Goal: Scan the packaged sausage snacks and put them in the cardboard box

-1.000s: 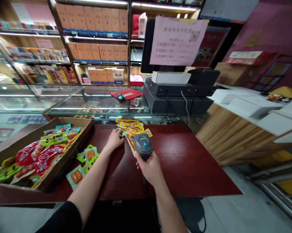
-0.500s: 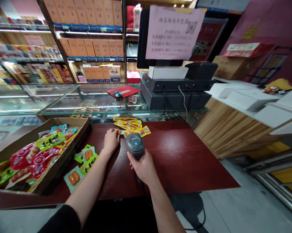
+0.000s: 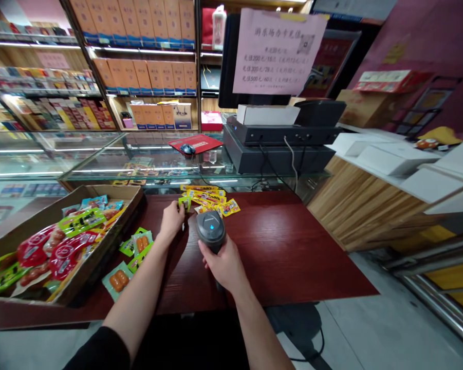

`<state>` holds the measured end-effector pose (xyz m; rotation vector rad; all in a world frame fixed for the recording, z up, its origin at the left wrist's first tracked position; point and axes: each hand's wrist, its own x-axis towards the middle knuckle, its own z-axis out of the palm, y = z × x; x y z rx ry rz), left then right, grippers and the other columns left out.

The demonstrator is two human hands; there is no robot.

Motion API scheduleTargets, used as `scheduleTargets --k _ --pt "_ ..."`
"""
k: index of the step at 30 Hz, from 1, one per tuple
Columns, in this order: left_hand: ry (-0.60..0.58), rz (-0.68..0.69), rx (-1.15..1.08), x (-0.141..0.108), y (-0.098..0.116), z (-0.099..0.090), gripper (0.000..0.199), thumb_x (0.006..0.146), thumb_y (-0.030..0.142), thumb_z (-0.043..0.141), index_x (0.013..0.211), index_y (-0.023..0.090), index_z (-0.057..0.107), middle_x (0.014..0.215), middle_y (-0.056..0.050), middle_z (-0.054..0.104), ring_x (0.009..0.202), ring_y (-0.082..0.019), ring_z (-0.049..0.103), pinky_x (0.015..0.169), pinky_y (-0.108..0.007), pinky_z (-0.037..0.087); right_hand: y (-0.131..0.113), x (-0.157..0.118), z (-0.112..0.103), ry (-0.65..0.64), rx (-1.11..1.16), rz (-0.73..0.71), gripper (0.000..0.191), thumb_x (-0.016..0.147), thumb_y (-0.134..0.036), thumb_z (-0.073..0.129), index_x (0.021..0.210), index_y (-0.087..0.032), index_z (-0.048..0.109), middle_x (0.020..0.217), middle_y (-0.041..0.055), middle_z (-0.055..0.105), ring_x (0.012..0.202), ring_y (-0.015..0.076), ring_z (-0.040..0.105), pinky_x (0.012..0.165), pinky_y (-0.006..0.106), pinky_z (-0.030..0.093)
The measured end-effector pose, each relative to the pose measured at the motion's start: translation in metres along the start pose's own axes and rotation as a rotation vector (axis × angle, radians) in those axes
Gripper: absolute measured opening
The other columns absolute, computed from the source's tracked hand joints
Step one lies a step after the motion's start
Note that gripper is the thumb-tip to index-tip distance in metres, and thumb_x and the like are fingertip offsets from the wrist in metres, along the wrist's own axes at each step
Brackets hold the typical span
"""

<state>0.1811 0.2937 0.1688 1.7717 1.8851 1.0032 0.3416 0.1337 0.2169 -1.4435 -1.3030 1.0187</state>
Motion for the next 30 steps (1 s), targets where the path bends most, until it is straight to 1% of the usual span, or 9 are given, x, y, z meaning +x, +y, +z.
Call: scheduleTargets --k 2,4,7,9,13,18,22,27,30 --pt "0.0 -0.084 -0.259 0.002 0.004 -0.002 0.008 0.084 0.023 0.056 0.082 0.016 0.059 0.086 -0.011 0.07 0.082 -0.022 0.066 0.076 -0.031 0.047 -0.002 0.0 0.003 -0.001 0.01 -0.002 0.033 0.082 -0.048 0.064 0.088 -0.017 0.057 0.056 -0.0006 0.062 0.044 0.0143 0.06 0.044 0.023 0.049" --pt "-0.066 -0.187 -0.641 0.002 0.01 -0.002 0.006 0.079 0.02 0.061 0.083 0.015 0.058 0.086 -0.008 0.07 0.076 -0.018 0.067 0.074 -0.03 0.05 -0.007 0.001 0.007 -0.002 0.018 -0.009 0.032 0.081 -0.047 0.065 0.089 -0.017 0.058 0.056 -0.0004 0.062 0.043 0.014 0.059 0.043 0.023 0.049" --pt "-0.2 -0.324 -1.151 -0.001 0.019 0.001 0.016 0.073 0.017 0.067 0.085 0.014 0.057 0.083 -0.005 0.069 0.067 -0.013 0.066 0.069 -0.027 0.052 -0.015 0.004 0.013 -0.011 0.045 -0.035 0.03 0.081 -0.045 0.065 0.089 -0.017 0.058 0.056 -0.0007 0.061 0.042 0.0134 0.057 0.042 0.023 0.048" --pt "-0.248 -0.366 -1.304 -0.003 0.023 0.004 0.025 0.066 0.016 0.073 0.084 0.014 0.056 0.078 -0.004 0.068 0.064 -0.012 0.065 0.068 -0.025 0.052 -0.02 0.007 0.018 -0.014 0.071 -0.049 0.029 0.081 -0.044 0.065 0.088 -0.017 0.058 0.055 -0.0013 0.06 0.042 0.0137 0.057 0.041 0.023 0.048" --pt "-0.242 -0.383 -1.437 -0.008 0.027 0.009 0.037 0.057 0.017 0.08 0.085 0.014 0.057 0.078 -0.003 0.07 0.065 -0.012 0.066 0.072 -0.027 0.052 -0.027 0.01 0.028 -0.017 0.084 -0.081 0.025 0.082 -0.042 0.064 0.086 -0.019 0.056 0.054 -0.0021 0.059 0.041 0.014 0.057 0.04 0.024 0.048" --pt "-0.169 -0.271 -1.457 -0.013 0.033 0.01 0.049 0.048 0.021 0.085 0.092 0.015 0.062 0.078 -0.002 0.072 0.073 -0.017 0.068 0.075 -0.028 0.051 -0.03 0.011 0.037 -0.006 0.102 -0.1 0.027 0.08 -0.043 0.065 0.086 -0.019 0.055 0.054 -0.0023 0.059 0.041 0.0141 0.057 0.039 0.023 0.049" --pt "-0.186 -0.257 -1.448 -0.014 0.037 0.006 0.049 0.045 0.022 0.086 0.089 0.013 0.065 0.078 -0.004 0.072 0.075 -0.018 0.068 0.075 -0.028 0.051 -0.028 0.013 0.039 0.008 0.084 -0.127 0.029 0.08 -0.046 0.064 0.085 -0.019 0.055 0.055 -0.0017 0.06 0.04 0.0142 0.058 0.039 0.024 0.049" --pt "-0.163 -0.27 -1.415 -0.015 0.04 0.001 0.044 0.048 0.025 0.086 0.086 0.013 0.066 0.08 -0.006 0.073 0.086 -0.022 0.07 0.08 -0.031 0.052 -0.027 0.015 0.038 0.022 0.084 -0.138 0.031 0.08 -0.049 0.063 0.082 -0.019 0.055 0.054 -0.0016 0.059 0.039 0.0142 0.057 0.039 0.024 0.049" --pt "-0.162 -0.271 -1.419 -0.015 0.039 0.002 0.045 0.047 0.027 0.086 0.085 0.014 0.066 0.078 -0.005 0.073 0.087 -0.023 0.07 0.081 -0.032 0.052 -0.029 0.015 0.038 0.039 0.086 -0.134 0.03 0.08 -0.048 0.064 0.084 -0.019 0.055 0.054 -0.0018 0.059 0.039 0.014 0.057 0.039 0.024 0.049"
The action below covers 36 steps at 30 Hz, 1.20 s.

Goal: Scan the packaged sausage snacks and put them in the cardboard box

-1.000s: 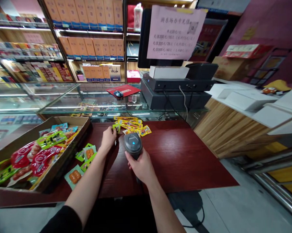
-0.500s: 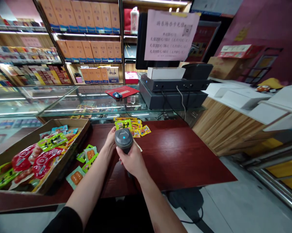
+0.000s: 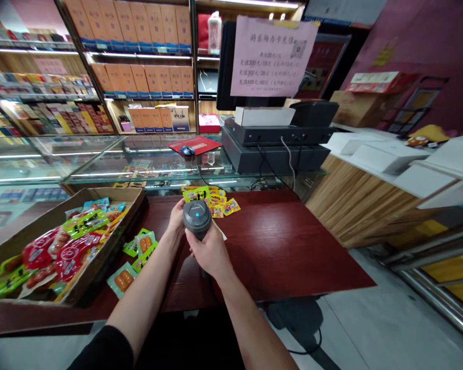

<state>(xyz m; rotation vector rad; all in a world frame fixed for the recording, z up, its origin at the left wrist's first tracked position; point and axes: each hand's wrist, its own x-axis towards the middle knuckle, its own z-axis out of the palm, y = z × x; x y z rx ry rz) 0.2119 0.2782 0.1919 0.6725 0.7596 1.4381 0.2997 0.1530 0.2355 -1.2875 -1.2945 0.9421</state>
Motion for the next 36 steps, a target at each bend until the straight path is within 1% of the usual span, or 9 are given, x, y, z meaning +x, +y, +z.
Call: scheduleTargets --k 6,11,14,18,21,24,28,31,36 --pt "-0.013 0.005 0.034 0.003 -0.004 -0.005 0.041 0.052 0.029 0.083 0.088 0.014 0.068 0.085 -0.007 0.074 0.087 -0.024 0.069 0.081 -0.035 0.053 0.0 0.0 -0.001 0.009 -0.005 0.014 0.031 0.079 -0.049 0.064 0.083 -0.019 0.056 0.053 -0.0017 0.059 0.039 0.0144 0.058 0.039 0.024 0.049" --pt "-0.096 0.067 0.061 0.0 -0.004 -0.002 0.036 0.056 0.021 0.079 0.091 0.014 0.071 0.099 -0.01 0.074 0.092 -0.024 0.068 0.085 -0.035 0.052 -0.001 0.0 -0.002 0.012 -0.029 0.022 0.03 0.079 -0.048 0.064 0.08 -0.02 0.055 0.051 -0.0019 0.058 0.039 0.0146 0.057 0.04 0.024 0.049" --pt "-0.09 0.067 0.079 0.0 -0.004 -0.002 0.035 0.057 0.019 0.078 0.091 0.014 0.071 0.1 -0.01 0.073 0.091 -0.023 0.068 0.084 -0.035 0.053 -0.002 -0.001 -0.003 0.016 -0.028 0.033 0.031 0.079 -0.049 0.065 0.08 -0.02 0.055 0.051 -0.0016 0.059 0.04 0.0151 0.058 0.04 0.024 0.049" --pt "-0.086 0.052 0.062 0.003 -0.007 -0.005 0.037 0.058 0.025 0.079 0.093 0.015 0.07 0.105 -0.011 0.072 0.095 -0.023 0.067 0.086 -0.034 0.052 -0.002 -0.003 -0.004 0.014 -0.02 0.056 0.033 0.078 -0.049 0.066 0.084 -0.019 0.057 0.052 -0.0013 0.061 0.039 0.0157 0.059 0.04 0.025 0.05" --pt "-0.083 0.046 0.033 0.006 -0.009 -0.008 0.041 0.058 0.028 0.081 0.095 0.014 0.069 0.102 -0.011 0.073 0.093 -0.023 0.068 0.086 -0.034 0.052 -0.002 -0.004 -0.006 0.006 -0.011 0.059 0.033 0.078 -0.049 0.066 0.087 -0.018 0.057 0.053 -0.0013 0.061 0.04 0.0154 0.059 0.041 0.025 0.05" --pt "-0.059 0.038 0.002 0.008 -0.006 -0.008 0.044 0.056 0.025 0.083 0.095 0.013 0.068 0.095 -0.009 0.073 0.087 -0.021 0.069 0.085 -0.034 0.052 -0.001 -0.008 -0.01 -0.005 0.001 0.049 0.032 0.079 -0.048 0.066 0.087 -0.018 0.057 0.053 -0.0016 0.061 0.04 0.015 0.059 0.041 0.025 0.05" --pt "0.011 0.048 -0.062 0.006 0.008 -0.002 0.037 0.057 0.015 0.082 0.09 0.013 0.066 0.088 -0.006 0.072 0.08 -0.017 0.069 0.086 -0.035 0.053 0.0 -0.013 -0.02 -0.015 -0.017 0.061 0.032 0.079 -0.049 0.066 0.082 -0.018 0.059 0.054 -0.0006 0.061 0.041 0.0149 0.058 0.043 0.026 0.05" --pt "0.099 0.114 -0.107 0.003 0.03 -0.005 0.033 0.059 0.011 0.079 0.088 0.013 0.063 0.086 -0.004 0.071 0.079 -0.016 0.069 0.087 -0.037 0.054 -0.001 -0.014 -0.027 -0.004 -0.038 0.071 0.032 0.079 -0.049 0.066 0.079 -0.018 0.059 0.055 0.0004 0.062 0.043 0.016 0.06 0.046 0.028 0.052" --pt "0.219 0.288 -0.098 -0.004 0.087 -0.034 0.03 0.062 0.01 0.078 0.086 0.012 0.061 0.086 -0.005 0.07 0.082 -0.017 0.069 0.089 -0.041 0.054 0.0 -0.007 -0.025 -0.023 -0.025 0.059 0.036 0.077 -0.051 0.068 0.075 -0.017 0.059 0.053 0.0018 0.062 0.045 0.0166 0.06 0.049 0.029 0.052"
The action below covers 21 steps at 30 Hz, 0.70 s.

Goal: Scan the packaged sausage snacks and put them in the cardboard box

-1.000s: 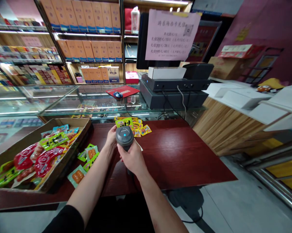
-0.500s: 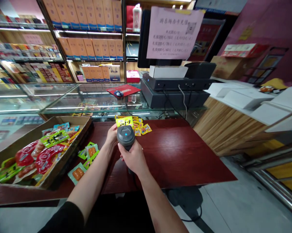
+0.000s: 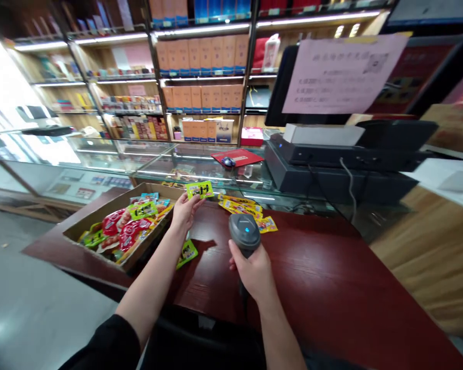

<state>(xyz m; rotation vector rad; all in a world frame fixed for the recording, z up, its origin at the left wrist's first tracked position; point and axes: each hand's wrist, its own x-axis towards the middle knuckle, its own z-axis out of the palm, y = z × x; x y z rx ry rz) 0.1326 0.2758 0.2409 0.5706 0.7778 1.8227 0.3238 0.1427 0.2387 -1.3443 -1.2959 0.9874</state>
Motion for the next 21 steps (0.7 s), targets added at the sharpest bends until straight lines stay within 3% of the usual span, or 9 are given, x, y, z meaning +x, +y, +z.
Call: scheduleTargets --k 7,11,16,21 --pt "0.286 0.299 -0.061 0.022 0.097 -0.047 0.039 0.067 0.007 0.076 0.1 0.016 0.058 0.087 -0.004 0.068 0.087 -0.015 0.069 0.088 -0.032 0.055 -0.003 0.012 0.027 -0.09 0.088 0.029 0.041 0.071 -0.054 0.072 0.074 -0.015 0.06 0.051 0.0017 0.06 0.041 0.015 0.058 0.042 0.025 0.048" --pt "0.327 0.372 -0.077 0.02 0.122 -0.069 0.038 0.069 0.003 0.074 0.101 0.016 0.058 0.083 -0.002 0.066 0.08 -0.012 0.068 0.085 -0.029 0.056 -0.009 0.014 0.04 -0.136 0.089 0.02 0.041 0.069 -0.054 0.073 0.074 -0.015 0.061 0.05 0.002 0.06 0.041 0.0158 0.058 0.042 0.026 0.048" --pt "0.308 0.366 -0.064 0.014 0.11 -0.073 0.033 0.069 0.002 0.073 0.098 0.015 0.062 0.082 -0.001 0.063 0.078 -0.01 0.066 0.087 -0.029 0.054 -0.01 0.015 0.044 -0.16 0.107 -0.011 0.04 0.07 -0.055 0.072 0.07 -0.016 0.06 0.05 0.0016 0.059 0.041 0.0157 0.057 0.043 0.027 0.049" --pt "0.271 0.202 -0.028 0.009 0.056 -0.05 0.036 0.067 0.002 0.075 0.098 0.015 0.064 0.085 -0.003 0.064 0.08 -0.012 0.066 0.088 -0.032 0.054 0.0 0.017 0.028 -0.098 0.077 -0.002 0.038 0.074 -0.053 0.071 0.075 -0.017 0.062 0.052 0.0012 0.061 0.042 0.0162 0.059 0.044 0.027 0.05"
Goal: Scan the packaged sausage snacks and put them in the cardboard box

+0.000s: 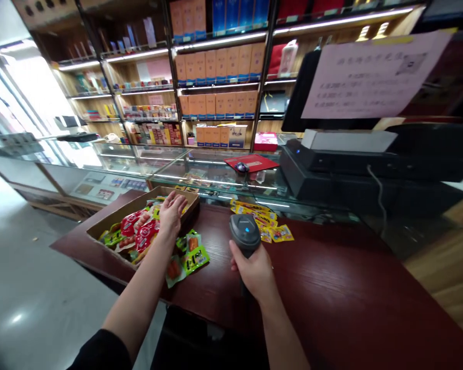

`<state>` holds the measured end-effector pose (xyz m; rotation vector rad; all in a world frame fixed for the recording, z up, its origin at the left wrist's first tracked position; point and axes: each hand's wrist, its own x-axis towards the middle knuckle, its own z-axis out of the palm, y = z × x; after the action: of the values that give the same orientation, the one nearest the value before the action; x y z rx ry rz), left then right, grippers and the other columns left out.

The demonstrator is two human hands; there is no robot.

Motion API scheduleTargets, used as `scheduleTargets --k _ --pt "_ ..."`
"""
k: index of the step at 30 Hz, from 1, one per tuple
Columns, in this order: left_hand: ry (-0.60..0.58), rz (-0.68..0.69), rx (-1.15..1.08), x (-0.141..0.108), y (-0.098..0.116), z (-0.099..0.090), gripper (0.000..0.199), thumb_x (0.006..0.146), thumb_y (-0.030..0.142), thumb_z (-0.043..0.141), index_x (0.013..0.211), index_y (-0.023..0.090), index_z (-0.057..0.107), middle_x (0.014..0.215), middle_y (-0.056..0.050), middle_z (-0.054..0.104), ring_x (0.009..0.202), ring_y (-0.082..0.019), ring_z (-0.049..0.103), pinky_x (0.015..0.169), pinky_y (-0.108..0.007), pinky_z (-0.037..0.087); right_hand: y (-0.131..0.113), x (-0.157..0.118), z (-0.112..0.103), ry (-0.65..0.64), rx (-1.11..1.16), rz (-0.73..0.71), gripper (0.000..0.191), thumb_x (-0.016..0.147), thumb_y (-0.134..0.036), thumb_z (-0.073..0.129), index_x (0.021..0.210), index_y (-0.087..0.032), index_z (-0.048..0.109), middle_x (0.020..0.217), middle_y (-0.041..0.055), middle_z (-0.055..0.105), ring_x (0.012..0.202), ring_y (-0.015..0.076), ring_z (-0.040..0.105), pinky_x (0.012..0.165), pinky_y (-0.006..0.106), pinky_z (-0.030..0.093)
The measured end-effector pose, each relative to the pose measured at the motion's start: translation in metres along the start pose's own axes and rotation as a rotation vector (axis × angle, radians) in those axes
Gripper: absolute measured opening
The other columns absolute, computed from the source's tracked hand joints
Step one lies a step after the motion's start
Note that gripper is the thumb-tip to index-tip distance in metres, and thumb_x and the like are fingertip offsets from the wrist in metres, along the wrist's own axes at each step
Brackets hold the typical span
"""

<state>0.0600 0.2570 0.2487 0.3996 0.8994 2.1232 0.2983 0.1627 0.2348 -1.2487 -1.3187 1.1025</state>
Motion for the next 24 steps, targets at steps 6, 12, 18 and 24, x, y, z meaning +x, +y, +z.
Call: scheduleTargets --k 6,12,18,24 --pt "-0.121 -0.204 0.073 -0.048 -0.085 0.029 0.034 0.069 0.003 0.073 0.101 0.013 0.065 0.091 -0.006 0.065 0.081 -0.013 0.066 0.086 -0.034 0.054 -0.004 -0.008 -0.035 0.128 -0.036 0.004 0.036 0.074 -0.052 0.07 0.073 -0.017 0.062 0.051 0.001 0.061 0.043 0.0162 0.059 0.045 0.028 0.051" --pt "-0.292 -0.277 0.239 -0.088 -0.147 0.042 0.04 0.068 0.016 0.076 0.106 0.013 0.064 0.096 -0.009 0.068 0.085 -0.016 0.067 0.088 -0.036 0.053 -0.003 -0.019 -0.069 0.244 -0.062 0.065 0.037 0.075 -0.051 0.07 0.076 -0.015 0.063 0.052 0.0017 0.062 0.043 0.0155 0.059 0.045 0.025 0.049" --pt "-0.787 0.175 0.725 -0.123 -0.159 0.023 0.029 0.078 0.024 0.067 0.108 0.021 0.066 0.108 -0.009 0.065 0.101 -0.02 0.062 0.093 -0.037 0.049 0.011 -0.028 -0.085 0.267 -0.078 0.054 0.039 0.076 -0.053 0.068 0.075 -0.015 0.062 0.052 0.0029 0.062 0.043 0.0164 0.06 0.044 0.025 0.049" --pt "-1.084 0.529 1.184 -0.133 -0.154 0.011 0.048 0.07 0.047 0.074 0.111 0.023 0.066 0.114 -0.011 0.058 0.11 -0.027 0.054 0.096 -0.042 0.046 0.018 -0.029 -0.082 0.261 -0.05 0.057 0.037 0.078 -0.051 0.067 0.076 -0.015 0.062 0.052 0.0007 0.06 0.042 0.0148 0.058 0.043 0.024 0.048"
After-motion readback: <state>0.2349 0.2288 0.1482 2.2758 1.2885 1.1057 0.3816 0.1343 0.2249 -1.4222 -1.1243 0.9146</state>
